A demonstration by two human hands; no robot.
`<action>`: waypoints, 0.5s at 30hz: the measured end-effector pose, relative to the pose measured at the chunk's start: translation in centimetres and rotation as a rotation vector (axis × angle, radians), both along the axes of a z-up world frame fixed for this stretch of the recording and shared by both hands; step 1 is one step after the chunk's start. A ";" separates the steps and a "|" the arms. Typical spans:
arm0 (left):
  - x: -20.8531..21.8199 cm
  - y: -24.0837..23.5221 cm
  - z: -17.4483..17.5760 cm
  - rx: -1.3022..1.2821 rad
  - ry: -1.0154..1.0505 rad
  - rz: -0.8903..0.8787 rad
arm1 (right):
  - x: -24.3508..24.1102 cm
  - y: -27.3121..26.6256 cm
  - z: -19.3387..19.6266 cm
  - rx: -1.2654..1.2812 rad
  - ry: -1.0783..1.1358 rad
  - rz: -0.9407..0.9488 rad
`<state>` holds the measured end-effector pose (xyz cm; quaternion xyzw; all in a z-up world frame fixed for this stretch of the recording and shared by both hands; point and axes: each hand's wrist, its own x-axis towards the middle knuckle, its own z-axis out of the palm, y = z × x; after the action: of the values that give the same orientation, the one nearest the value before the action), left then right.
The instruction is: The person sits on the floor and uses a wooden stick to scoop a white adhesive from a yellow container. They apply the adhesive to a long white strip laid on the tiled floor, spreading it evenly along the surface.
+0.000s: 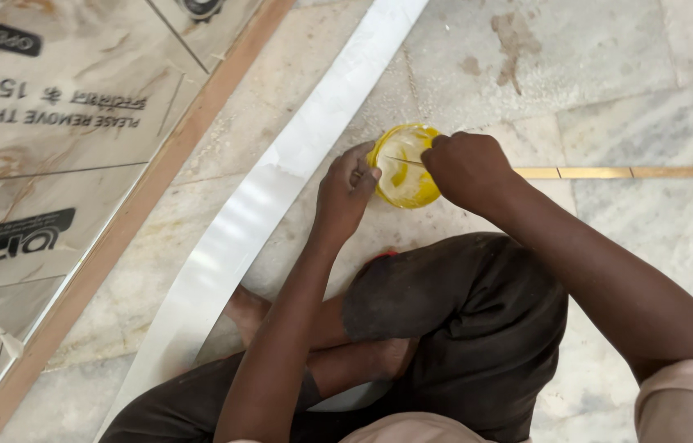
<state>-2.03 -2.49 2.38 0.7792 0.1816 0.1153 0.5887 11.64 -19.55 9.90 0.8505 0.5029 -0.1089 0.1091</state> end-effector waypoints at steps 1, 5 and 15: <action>-0.6 -0.7 0.4 -0.073 0.007 -0.017 | 0.0 -0.2 -0.6 0.016 -0.011 0.009; -1.2 -2.1 1.6 -0.202 0.039 -0.051 | 0.1 -0.8 -2.6 0.099 -0.002 0.017; -2.1 -4.9 2.1 -0.288 0.009 -0.021 | 0.5 -1.6 -3.4 0.022 0.293 -0.138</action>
<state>-4.16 -7.39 4.52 0.6891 0.1908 0.0786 0.6947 12.09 -21.10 6.50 0.8591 0.4551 -0.2336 0.0175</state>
